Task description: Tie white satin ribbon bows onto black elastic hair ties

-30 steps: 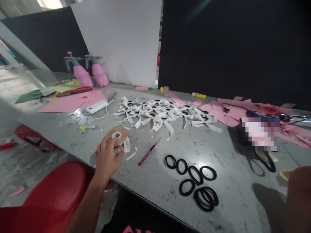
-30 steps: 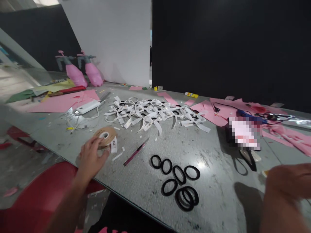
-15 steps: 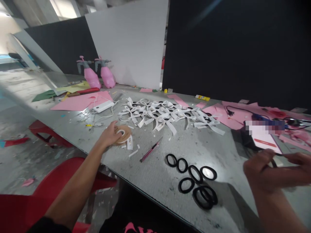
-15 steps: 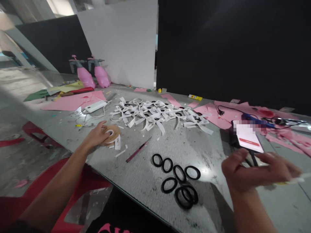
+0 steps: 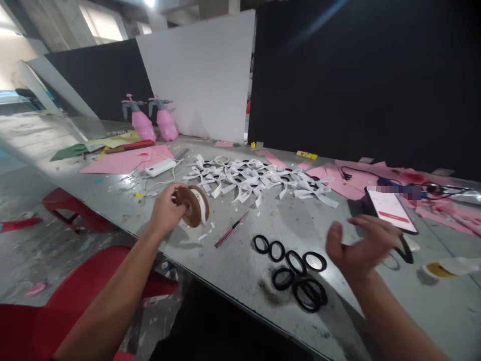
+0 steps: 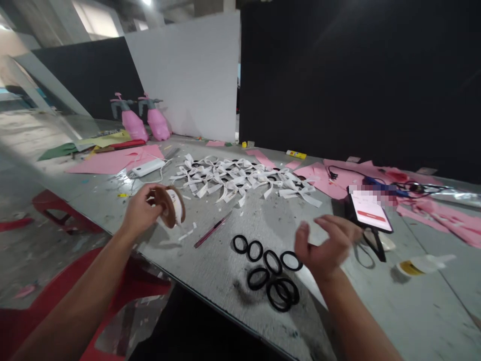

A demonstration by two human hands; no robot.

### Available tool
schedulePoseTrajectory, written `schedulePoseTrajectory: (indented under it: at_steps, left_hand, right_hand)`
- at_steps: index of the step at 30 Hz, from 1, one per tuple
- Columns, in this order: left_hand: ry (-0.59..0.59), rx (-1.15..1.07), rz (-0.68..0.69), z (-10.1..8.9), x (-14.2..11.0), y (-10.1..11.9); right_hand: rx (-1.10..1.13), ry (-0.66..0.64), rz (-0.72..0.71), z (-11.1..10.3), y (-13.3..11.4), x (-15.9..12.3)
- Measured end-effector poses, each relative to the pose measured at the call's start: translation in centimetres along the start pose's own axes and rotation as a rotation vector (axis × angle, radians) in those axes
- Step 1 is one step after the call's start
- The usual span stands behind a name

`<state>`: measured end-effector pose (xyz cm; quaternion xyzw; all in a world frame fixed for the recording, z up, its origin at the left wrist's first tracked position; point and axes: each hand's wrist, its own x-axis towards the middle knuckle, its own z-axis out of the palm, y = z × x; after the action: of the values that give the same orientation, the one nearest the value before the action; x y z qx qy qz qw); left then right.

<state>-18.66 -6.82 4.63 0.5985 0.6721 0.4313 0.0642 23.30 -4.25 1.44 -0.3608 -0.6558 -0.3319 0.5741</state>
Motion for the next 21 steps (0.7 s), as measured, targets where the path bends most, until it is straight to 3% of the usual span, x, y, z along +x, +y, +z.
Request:
schedulePoseTrajectory:
  at_steps: [2, 5, 7, 9, 11, 14, 16, 21]
  left_hand:
    - [0.090, -0.173, 0.094, 0.1, -1.9, 2.0]
    - [0.219, -0.312, 0.196, 0.7, -4.3, 4.7]
    - [0.295, -0.405, 0.255, 1.3, -5.7, 6.3]
    - [0.348, -0.464, 0.283, 1.9, -6.9, 7.6]
    - [0.373, -0.498, 0.292, 2.4, -8.1, 8.7]
    - [0.402, -0.533, 0.302, 2.9, -9.3, 9.6]
    - [0.443, -0.541, 0.305, 3.1, -9.7, 9.7]
    - [0.609, -0.436, 0.248, 3.3, -9.5, 8.3]
  right_hand:
    - [0.253, -0.187, 0.127, 0.3, -3.6, 1.6]
    - [0.720, -0.785, 0.259, 0.4, -9.0, 3.7]
    - [0.911, -1.018, 0.290, 0.2, -11.8, 4.2]
    - [0.982, -1.089, 0.302, -0.2, -13.4, 4.1]
    - [0.987, -1.068, 0.263, -0.6, -13.8, 3.7]
    - [0.971, -1.031, 0.188, -1.1, -13.1, 3.8]
    - [0.986, -1.057, 0.210, -1.4, -12.1, 4.8]
    - [1.150, -1.323, 0.310, -2.3, -9.5, 8.2]
